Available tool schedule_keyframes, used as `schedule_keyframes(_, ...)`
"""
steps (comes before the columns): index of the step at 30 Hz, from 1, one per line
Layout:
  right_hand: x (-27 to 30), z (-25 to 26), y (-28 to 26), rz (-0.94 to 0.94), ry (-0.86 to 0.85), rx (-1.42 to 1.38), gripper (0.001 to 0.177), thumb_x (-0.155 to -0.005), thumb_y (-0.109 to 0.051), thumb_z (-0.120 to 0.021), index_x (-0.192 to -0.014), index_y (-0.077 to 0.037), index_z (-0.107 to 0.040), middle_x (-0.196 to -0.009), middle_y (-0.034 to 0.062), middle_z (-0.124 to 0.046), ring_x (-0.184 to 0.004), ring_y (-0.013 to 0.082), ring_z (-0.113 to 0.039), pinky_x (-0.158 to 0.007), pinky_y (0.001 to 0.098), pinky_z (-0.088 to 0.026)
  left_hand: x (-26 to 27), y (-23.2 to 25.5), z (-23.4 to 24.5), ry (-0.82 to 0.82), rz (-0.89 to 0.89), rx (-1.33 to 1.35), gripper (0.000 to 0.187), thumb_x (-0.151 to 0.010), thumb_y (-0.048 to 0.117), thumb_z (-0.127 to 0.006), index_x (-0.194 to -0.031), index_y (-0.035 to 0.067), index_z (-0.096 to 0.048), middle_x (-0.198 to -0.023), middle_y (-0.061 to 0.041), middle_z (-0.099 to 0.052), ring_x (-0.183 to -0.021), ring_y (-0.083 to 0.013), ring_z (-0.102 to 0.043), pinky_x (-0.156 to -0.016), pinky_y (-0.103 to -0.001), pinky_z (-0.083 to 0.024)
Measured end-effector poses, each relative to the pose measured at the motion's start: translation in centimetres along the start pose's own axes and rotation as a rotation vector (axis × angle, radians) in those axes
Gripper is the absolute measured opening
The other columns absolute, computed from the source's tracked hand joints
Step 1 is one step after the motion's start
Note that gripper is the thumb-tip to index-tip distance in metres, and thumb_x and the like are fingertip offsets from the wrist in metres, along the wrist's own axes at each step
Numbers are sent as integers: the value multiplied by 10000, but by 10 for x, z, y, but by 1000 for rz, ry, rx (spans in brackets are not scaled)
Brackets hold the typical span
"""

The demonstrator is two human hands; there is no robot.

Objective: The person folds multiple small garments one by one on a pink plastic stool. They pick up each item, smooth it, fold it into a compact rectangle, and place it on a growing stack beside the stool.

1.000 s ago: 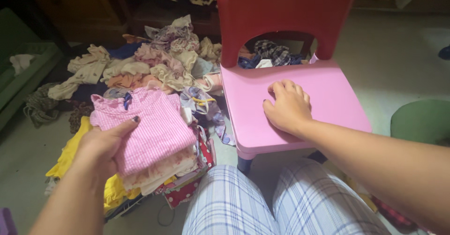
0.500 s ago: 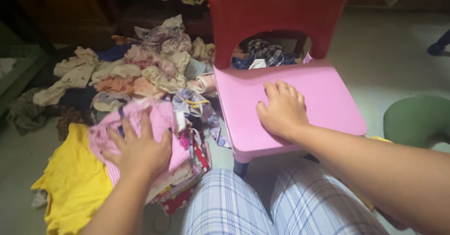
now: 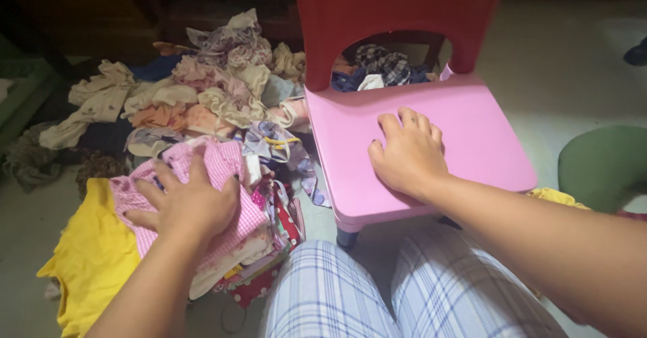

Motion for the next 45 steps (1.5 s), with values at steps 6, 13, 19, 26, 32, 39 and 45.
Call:
schedule_keyframes(6,2,3,-2,34,26,10,498,-868,-299,-579,-1299,-51,-603,-1401,263,-506,-1339,429,-423,-1112,562,-293,7,28,-2,-99,-90,-150,834,-931,572,-497,-1624,221,-192,-1705,-186,-42,-1555,-428,-10,-1122,-779,-29)
schedule_keyframes(13,-41,-4,-7,62,63,-75,650,-862,-345,-637,-1378,20,-486,-1437,314,-417,-1363,451,-324,-1081,606,-217,-90,35,55,58,-100,51,590,-1025,511,-464,-1447,117,-583,-1564,-235,-461,-1443,-443,-423,-1194,-629,-296)
schedule_keyframes(19,-85,-46,-18,-127,-54,-41,565,-866,-313,-571,-1333,-4,-493,-1390,231,-497,-1367,379,-391,-1139,646,-184,-202,8,18,74,-36,129,547,-1035,500,-538,-1296,41,-683,-1382,-290,-580,-1271,-454,-562,-1093,-538,-440)
schedule_keyframes(26,-78,-45,-25,-50,12,-7,536,-906,-330,-538,-1317,13,-516,-1349,240,-539,-1324,399,-420,-1096,695,-172,-272,9,-57,43,-173,-248,551,-1035,516,-608,-1176,-5,-718,-1218,-289,-646,-1125,-440,-624,-992,-511,-490)
schedule_keyframes(32,-80,-43,-28,-54,-5,-13,544,-910,-340,-531,-1333,2,-513,-1349,231,-542,-1314,396,-424,-1093,696,-179,-280,7,-58,142,-275,-392,581,-1034,529,-668,-1074,-45,-747,-1077,-289,-703,-1000,-429,-677,-905,-487,-533)
schedule_keyframes(39,-81,-47,-25,-50,18,-45,546,-903,-346,-552,-1333,-13,-515,-1356,229,-538,-1327,398,-407,-1084,706,-171,-249,21,44,492,-359,21,426,-892,365,-835,-1020,-37,-777,-1001,-278,-737,-919,-404,-709,-847,-463,-558)
schedule_keyframes(45,-83,-36,-18,-22,-62,-224,539,-829,-299,-674,-1310,-89,-554,-1329,146,-590,-1322,319,-457,-1144,619,-191,-138,82,143,444,-598,485,278,-889,76,-798,-1127,-23,-693,-1062,-143,-749,-898,-239,-718,-756,-384,-568)
Point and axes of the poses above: each hand's wrist, its own x-axis away from the middle knuckle, its own z-axis out of the back of the hand, y = z × x, the point moved 9 cm from there along -x, towards the middle knuckle
